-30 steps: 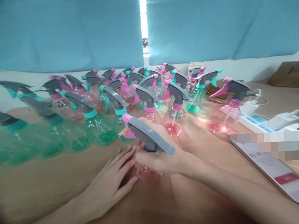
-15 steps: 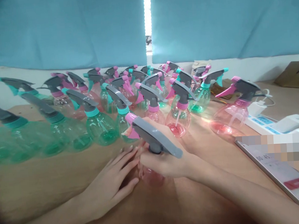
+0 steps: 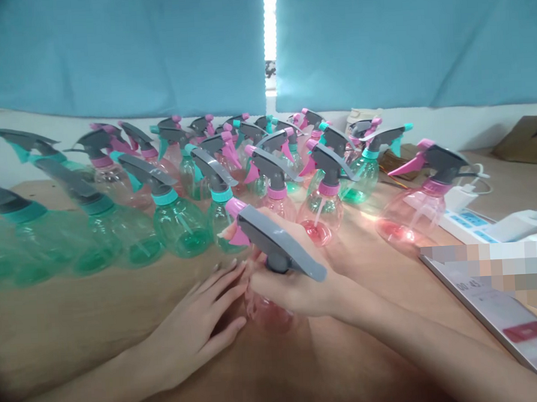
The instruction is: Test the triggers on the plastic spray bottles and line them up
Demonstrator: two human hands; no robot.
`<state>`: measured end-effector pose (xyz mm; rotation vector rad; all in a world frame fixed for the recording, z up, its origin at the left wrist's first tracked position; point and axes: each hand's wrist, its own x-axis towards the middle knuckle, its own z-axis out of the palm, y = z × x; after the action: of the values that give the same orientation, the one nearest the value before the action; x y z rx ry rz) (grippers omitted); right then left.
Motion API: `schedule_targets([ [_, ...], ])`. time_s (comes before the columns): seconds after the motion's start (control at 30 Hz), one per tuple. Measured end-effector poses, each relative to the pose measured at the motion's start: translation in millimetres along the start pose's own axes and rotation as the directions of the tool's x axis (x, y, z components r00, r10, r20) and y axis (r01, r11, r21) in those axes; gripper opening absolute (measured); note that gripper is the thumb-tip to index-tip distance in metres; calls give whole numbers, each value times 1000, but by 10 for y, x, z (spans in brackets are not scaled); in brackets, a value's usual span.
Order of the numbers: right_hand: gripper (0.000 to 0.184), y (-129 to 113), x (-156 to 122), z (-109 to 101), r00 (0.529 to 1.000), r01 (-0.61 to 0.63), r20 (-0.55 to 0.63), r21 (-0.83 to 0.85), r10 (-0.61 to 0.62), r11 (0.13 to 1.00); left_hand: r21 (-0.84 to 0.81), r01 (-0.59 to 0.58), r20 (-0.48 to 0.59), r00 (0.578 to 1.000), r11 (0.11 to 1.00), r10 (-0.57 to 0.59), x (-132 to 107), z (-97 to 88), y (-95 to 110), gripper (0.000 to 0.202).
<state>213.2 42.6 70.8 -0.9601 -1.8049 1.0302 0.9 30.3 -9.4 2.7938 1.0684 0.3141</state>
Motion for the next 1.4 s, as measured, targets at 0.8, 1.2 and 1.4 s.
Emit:
schedule_targets([
  [0.8, 23, -91, -10, -1, 992, 82, -85, -126, -93, 989, 3, 19, 41, 999, 1000, -20, 12, -38, 15, 47],
  [1.2, 14, -35, -24, -2, 1000, -11, -22, -30, 10, 999, -6, 23, 38, 999, 1000, -22, -1, -16, 8, 48],
  [1.4, 14, 11, -31, 32, 998, -54, -25, 48, 55, 997, -30, 16, 19, 1000, 999, -15, 6, -20, 0, 48],
])
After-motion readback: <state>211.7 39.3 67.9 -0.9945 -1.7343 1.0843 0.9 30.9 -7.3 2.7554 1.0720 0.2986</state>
